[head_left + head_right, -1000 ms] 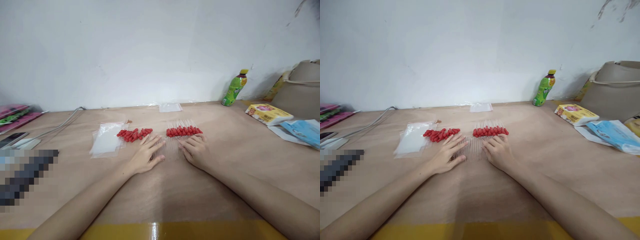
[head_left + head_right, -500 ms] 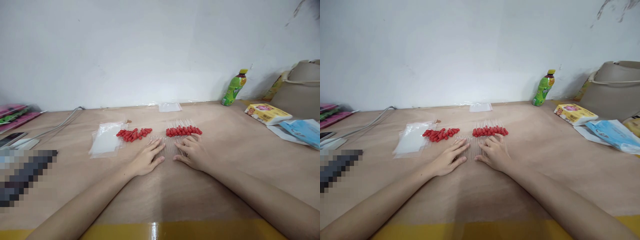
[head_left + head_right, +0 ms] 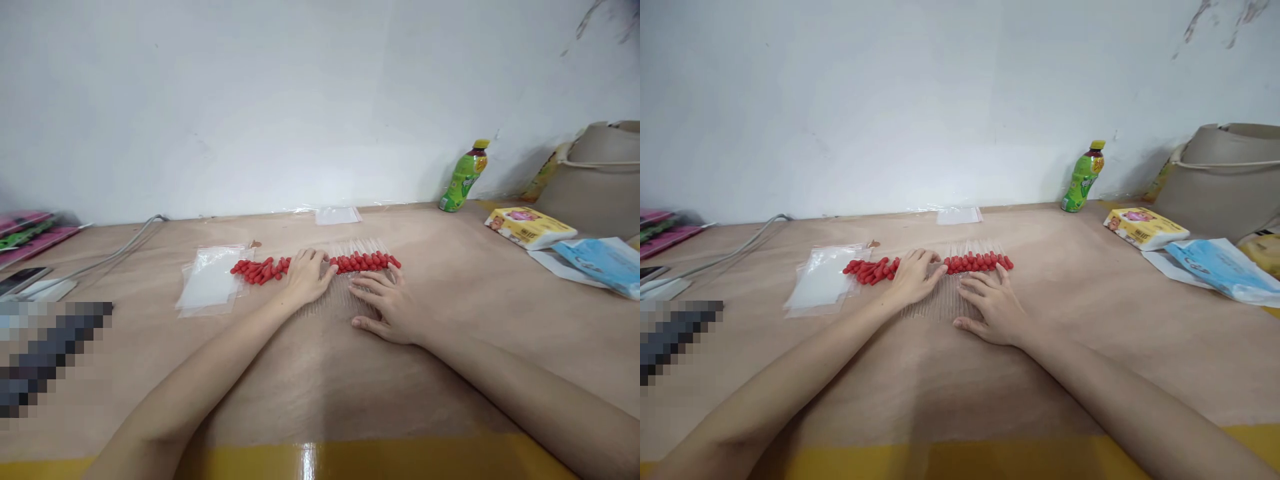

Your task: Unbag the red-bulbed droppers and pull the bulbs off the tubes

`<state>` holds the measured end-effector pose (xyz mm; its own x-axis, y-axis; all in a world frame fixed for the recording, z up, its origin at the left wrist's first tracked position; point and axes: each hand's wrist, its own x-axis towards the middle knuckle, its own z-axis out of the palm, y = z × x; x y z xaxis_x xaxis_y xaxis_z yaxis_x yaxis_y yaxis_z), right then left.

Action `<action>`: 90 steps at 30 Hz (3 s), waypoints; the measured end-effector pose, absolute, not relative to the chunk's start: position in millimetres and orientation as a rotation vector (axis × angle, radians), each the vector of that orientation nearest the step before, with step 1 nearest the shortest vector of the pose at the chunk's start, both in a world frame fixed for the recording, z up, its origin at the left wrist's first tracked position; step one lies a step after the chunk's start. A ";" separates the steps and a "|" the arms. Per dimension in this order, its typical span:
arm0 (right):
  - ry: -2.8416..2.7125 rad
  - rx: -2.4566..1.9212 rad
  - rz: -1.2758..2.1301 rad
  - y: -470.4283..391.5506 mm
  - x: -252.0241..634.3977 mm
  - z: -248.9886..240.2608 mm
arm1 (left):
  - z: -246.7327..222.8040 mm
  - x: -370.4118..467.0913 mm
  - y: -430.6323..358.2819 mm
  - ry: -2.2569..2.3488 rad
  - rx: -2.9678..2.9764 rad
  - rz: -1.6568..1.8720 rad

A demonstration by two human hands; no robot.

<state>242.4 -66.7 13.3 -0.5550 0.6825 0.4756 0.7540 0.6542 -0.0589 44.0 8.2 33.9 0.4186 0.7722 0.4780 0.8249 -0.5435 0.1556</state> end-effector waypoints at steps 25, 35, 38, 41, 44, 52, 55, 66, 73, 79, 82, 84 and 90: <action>-2.122 -1.057 -0.266 -57.5 240.5 3.0 | 25.4 25.7 -10.4 -1.437 -2.408 -0.852; -2.179 -0.944 -0.413 -57.7 236.6 5.3 | 18.2 -21.5 -43.7 -0.997 -2.516 -0.877; -2.184 -0.938 -0.455 -59.2 236.8 5.4 | 19.6 -18.6 -44.0 -0.902 -2.510 -0.866; -2.222 -0.946 -0.451 -60.3 236.9 6.6 | 21.0 -16.7 -44.5 -0.864 -2.509 -0.855; -2.307 -0.913 -0.415 -62.1 235.9 9.4 | 22.0 -16.4 -45.6 -0.847 -2.491 -0.855; -2.330 -0.849 -0.420 -65.1 229.7 10.7 | 19.6 -14.7 -47.5 -0.798 -2.485 -0.869; -2.309 -0.864 -0.403 -63.4 227.0 9.5 | 17.0 -13.9 -47.6 -0.790 -2.516 -0.914; -2.297 -0.795 -0.341 -61.0 222.2 7.0 | 15.1 2.5 -46.8 -0.682 -2.760 -0.938; -2.315 -0.730 -0.272 -60.4 219.9 4.5 | 12.3 5.1 -49.7 -0.639 -2.637 -1.025; -2.293 -0.609 -0.217 -59.8 217.4 2.3 | 13.4 5.5 -49.1 -0.590 -2.738 -0.918; -2.268 -0.575 -0.241 -61.1 217.0 3.6 | 14.4 5.7 -49.5 -0.579 -2.760 -0.905; -2.261 -0.546 -0.266 -61.8 217.6 4.2 | 15.1 5.3 -50.1 -0.576 -2.766 -0.900; -2.256 -0.487 -0.329 -62.3 221.2 2.9 | 16.7 1.5 -51.6 -0.578 -2.777 -0.881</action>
<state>221.2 -62.3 2.9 -0.6157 0.2395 0.7507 0.4438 0.8926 0.0792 1.5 -51.6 16.7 0.7500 0.3103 0.5841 0.4118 -0.9102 -0.0452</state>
